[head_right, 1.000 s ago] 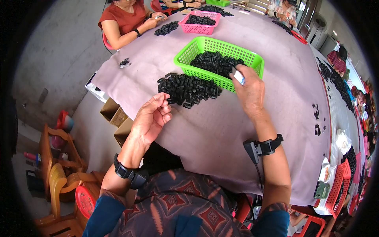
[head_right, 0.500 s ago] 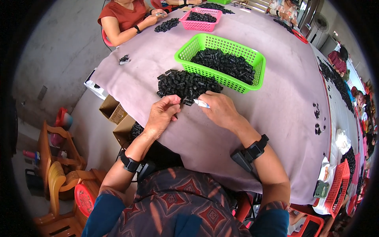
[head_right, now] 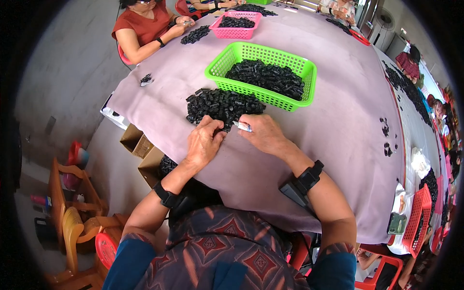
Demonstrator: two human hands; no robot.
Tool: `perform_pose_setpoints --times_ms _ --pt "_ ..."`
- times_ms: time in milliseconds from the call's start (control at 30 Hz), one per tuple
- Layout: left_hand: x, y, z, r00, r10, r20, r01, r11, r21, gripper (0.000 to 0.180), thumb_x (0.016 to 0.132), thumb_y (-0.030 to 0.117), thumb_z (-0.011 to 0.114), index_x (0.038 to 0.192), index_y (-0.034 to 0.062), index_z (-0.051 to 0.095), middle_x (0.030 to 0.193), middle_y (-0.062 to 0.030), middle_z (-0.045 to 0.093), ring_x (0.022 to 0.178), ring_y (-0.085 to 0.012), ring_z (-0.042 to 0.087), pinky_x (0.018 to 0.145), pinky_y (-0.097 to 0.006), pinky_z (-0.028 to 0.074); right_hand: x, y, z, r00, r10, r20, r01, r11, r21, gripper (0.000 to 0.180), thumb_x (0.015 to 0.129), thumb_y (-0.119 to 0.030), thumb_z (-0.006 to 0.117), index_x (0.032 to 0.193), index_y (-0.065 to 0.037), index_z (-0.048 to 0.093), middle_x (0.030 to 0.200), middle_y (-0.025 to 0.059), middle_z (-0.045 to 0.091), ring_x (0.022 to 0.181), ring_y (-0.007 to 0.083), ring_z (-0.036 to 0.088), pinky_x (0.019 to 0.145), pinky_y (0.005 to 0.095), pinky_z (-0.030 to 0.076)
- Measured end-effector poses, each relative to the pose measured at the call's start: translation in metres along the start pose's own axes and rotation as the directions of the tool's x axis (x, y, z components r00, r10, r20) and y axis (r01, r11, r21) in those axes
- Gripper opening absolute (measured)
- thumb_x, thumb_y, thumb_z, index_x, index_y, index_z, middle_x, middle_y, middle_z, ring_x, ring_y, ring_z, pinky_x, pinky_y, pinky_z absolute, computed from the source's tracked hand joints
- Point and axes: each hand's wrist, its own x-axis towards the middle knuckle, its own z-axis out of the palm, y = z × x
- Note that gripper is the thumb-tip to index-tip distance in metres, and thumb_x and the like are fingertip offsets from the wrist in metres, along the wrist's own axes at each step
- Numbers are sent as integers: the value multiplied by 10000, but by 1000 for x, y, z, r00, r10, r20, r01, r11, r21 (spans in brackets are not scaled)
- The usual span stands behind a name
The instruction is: Applying glue and assembling small black plastic shoe components at a workstation.
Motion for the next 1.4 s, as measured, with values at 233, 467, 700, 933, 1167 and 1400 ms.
perform_pose_setpoints --times_ms 233,467,700,933,1167,1400 --pt "0 2 -5 998 35 54 -36 999 25 170 747 94 678 895 54 604 856 -71 558 730 -265 607 642 -371 468 0 6 1 1000 0 -26 1 1000 26 190 778 -185 659 809 -20 569 681 170 579 639 335 565 577 404 441" --pt "1 5 -14 975 68 213 -58 997 -54 187 732 58 679 893 51 585 783 -74 548 681 -242 583 616 -343 464 0 -1 -1 994 100 -43 -92 984 152 235 790 -188 646 732 -2 514 626 177 533 565 345 510 544 399 413" --pt "1 4 -14 958 144 247 -152 988 12 210 741 58 675 935 40 596 784 -98 546 678 -265 573 624 -364 466 1 -5 1 994 77 -81 -56 971 234 222 798 -152 639 724 4 498 590 151 483 510 254 392 517 363 391" --pt "-5 1 -10 977 115 182 -96 989 -112 215 805 96 674 1004 29 629 781 -66 593 661 -194 578 599 -299 460 1 -7 1 992 60 -108 -24 952 305 169 825 -146 637 799 -1 554 581 97 456 529 140 393 516 302 391" --pt "0 21 -31 900 -210 382 428 591 -684 187 888 134 622 1037 24 642 783 10 630 704 -53 564 597 -199 459 -1 -30 -2 992 13 -128 54 860 508 130 855 -137 640 879 -20 590 649 -2 448 607 50 393 542 230 377" --pt "-3 49 -49 928 -125 350 358 555 -751 215 916 146 585 1066 -1 627 856 -31 637 735 -87 575 613 -229 479 -5 -57 -18 979 -56 -194 138 886 443 121 853 -106 640 862 -2 580 653 13 476 602 64 418 547 233 381"
